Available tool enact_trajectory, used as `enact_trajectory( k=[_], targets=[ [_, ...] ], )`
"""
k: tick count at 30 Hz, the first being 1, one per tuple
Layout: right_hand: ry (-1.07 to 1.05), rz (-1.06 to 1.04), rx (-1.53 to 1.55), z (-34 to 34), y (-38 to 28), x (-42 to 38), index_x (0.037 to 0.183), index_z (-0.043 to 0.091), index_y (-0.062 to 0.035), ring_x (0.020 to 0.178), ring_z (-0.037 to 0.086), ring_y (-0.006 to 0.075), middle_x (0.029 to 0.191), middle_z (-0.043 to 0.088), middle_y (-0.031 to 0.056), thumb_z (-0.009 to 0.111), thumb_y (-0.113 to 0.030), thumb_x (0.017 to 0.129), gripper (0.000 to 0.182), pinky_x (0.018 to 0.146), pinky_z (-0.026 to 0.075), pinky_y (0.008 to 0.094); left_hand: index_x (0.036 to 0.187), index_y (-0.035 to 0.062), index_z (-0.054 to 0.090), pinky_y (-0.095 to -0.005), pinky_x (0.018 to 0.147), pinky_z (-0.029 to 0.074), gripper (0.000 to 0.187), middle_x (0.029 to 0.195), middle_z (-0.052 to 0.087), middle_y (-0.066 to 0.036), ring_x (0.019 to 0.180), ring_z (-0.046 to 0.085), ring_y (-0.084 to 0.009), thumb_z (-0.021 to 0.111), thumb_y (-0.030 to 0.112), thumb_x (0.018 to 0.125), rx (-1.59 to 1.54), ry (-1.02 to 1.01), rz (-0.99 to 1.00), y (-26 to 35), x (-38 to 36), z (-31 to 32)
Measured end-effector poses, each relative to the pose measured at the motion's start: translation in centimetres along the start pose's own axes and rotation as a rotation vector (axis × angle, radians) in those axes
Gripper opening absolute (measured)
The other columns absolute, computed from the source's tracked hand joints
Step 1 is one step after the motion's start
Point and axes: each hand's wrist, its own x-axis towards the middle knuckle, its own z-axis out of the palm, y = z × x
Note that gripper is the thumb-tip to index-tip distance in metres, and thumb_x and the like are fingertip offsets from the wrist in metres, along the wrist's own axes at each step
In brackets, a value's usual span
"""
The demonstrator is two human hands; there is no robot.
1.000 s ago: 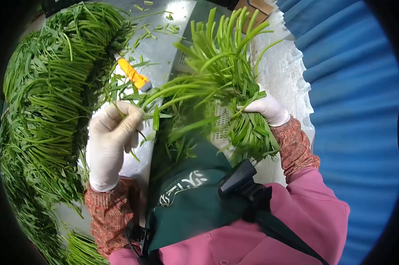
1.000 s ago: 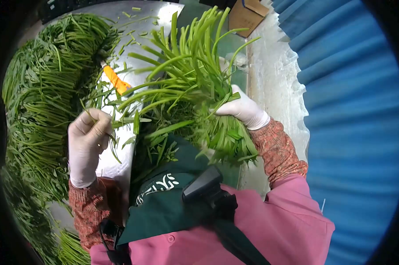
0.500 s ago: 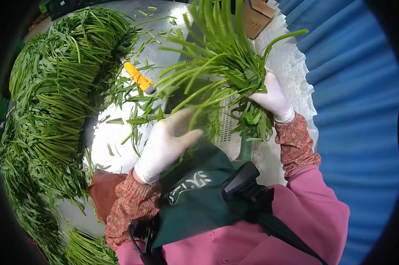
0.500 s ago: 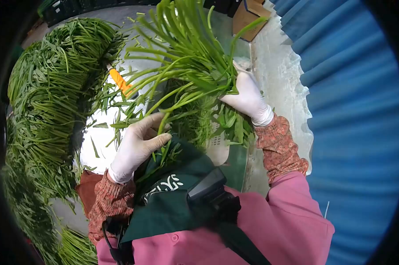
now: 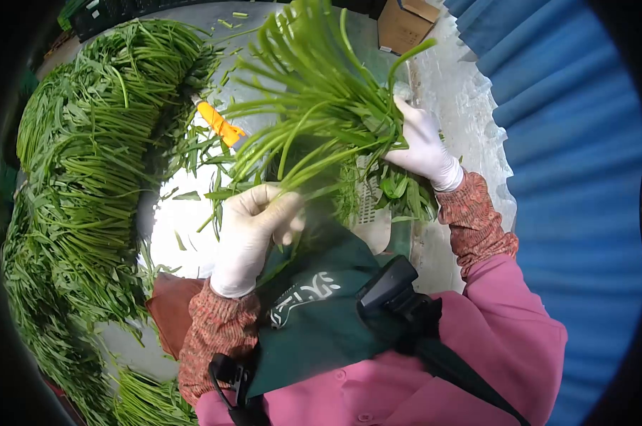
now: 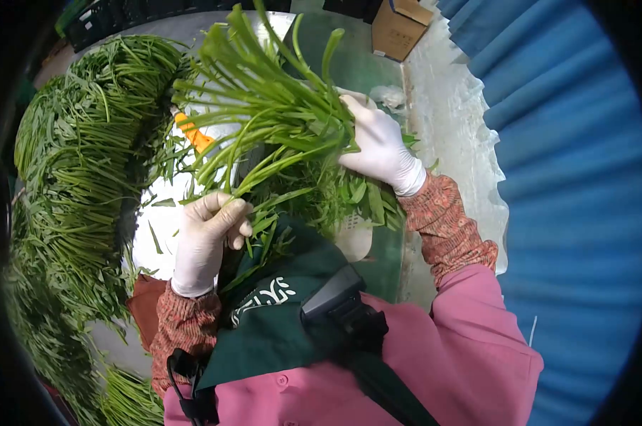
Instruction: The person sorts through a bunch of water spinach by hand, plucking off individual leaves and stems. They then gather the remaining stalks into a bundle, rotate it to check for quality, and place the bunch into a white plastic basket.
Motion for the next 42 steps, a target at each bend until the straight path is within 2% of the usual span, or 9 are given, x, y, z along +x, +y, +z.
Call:
enact_trajectory(
  k=[3,10,13,17,29,35,38,40,42],
  targets=[
    [0.017,-0.007,-0.124,-0.2,0.3,0.1,0.134,0.048,-0.0097,0.083,0.065,0.0431,0.086,0.067,0.0208,0.078,-0.023,0.067,0.075,0.073,0.053,0.0466,0.086,-0.0003,0.067,-0.0188,0.049,0.039,0.016,0.064,0.065,-0.006,0.050,0.053,-0.0063,0.065,0.013,0.093,0.139,0.056,0.018,0.0,-0.3,-1.0],
    [0.157,0.015,-0.347,-2.1,0.0,0.7,0.130,0.051,-0.0058,0.082,0.067,0.0390,0.090,0.068,0.0174,0.082,-0.020,0.067,0.071,0.071,0.053,0.0452,0.095,-0.0055,0.071,-0.0219,0.059,0.046,0.029,0.070,0.069,-0.007,0.060,0.060,-0.0093,0.068,0.023,0.094,0.406,0.138,0.232,1.2,-1.6,-4.9],
    [0.238,-0.184,-0.487,-2.9,-0.8,1.1,0.129,0.055,-0.0070,0.075,0.063,0.0327,0.085,0.063,0.0112,0.071,-0.007,0.069,0.062,0.068,0.049,0.0400,0.125,-0.0006,0.064,-0.0294,0.089,0.047,0.040,0.107,0.070,-0.014,0.099,0.063,-0.0171,0.066,0.028,0.096,0.910,0.093,0.580,2.1,-1.0,-5.6],
    [0.354,-0.407,-0.661,-3.3,-1.2,1.8,0.126,0.061,-0.0092,0.069,0.058,0.0242,0.077,0.055,0.0047,0.062,-0.008,0.072,0.054,0.064,0.046,0.0356,0.133,-0.0003,0.057,-0.0346,0.096,0.048,0.047,0.120,0.067,-0.017,0.109,0.063,-0.0234,0.066,0.025,0.094,0.721,0.254,0.503,3.3,-0.5,-5.7],
    [0.454,-0.797,-0.832,-5.7,-4.0,4.3,0.122,0.064,-0.0153,0.076,0.061,0.0197,0.085,0.058,0.0019,0.068,-0.017,0.077,0.046,0.078,0.051,0.0370,0.125,-0.0025,0.063,-0.0304,0.101,0.043,0.039,0.117,0.068,-0.011,0.112,0.060,-0.0168,0.059,0.026,0.099,0.425,0.373,0.768,11.8,-0.6,-7.0],
    [0.465,-0.977,-0.816,-6.5,-5.9,5.6,0.116,0.067,-0.0173,0.080,0.063,0.0205,0.089,0.060,0.0040,0.071,-0.018,0.073,0.043,0.084,0.052,0.0385,0.119,-0.0023,0.066,-0.0295,0.101,0.043,0.038,0.118,0.069,-0.011,0.113,0.061,-0.0166,0.065,0.027,0.094,0.741,0.187,0.790,15.7,-0.2,-5.3],
    [0.542,-1.003,-0.803,-5.8,-7.4,6.6,0.119,0.068,-0.0287,0.076,0.060,0.0154,0.086,0.057,-0.0015,0.067,-0.017,0.076,0.045,0.082,0.052,0.0325,0.116,-0.0017,0.068,-0.0307,0.100,0.044,0.036,0.117,0.069,-0.012,0.112,0.062,-0.0191,0.069,0.025,0.091,0.955,0.251,1.035,16.5,2.1,-5.5],
    [0.534,-1.049,-0.786,-5.6,-7.9,7.1,0.119,0.067,-0.0300,0.078,0.059,0.0160,0.087,0.057,-0.0012,0.067,-0.018,0.076,0.044,0.083,0.052,0.0331,0.111,-0.0014,0.069,-0.0344,0.100,0.045,0.032,0.116,0.069,-0.015,0.111,0.064,-0.0269,0.074,0.020,0.087,1.337,0.427,1.452,18.0,2.3,-5.2],
    [0.559,-1.107,-0.822,-5.3,-8.2,7.7,0.119,0.067,-0.0297,0.078,0.059,0.0163,0.088,0.057,-0.0009,0.067,-0.019,0.077,0.044,0.084,0.052,0.0336,0.117,-0.0020,0.066,-0.0355,0.102,0.044,0.041,0.119,0.067,-0.018,0.115,0.062,-0.0293,0.071,0.028,0.090,1.265,0.297,1.371,19.1,1.2,-4.6]
  ],
)
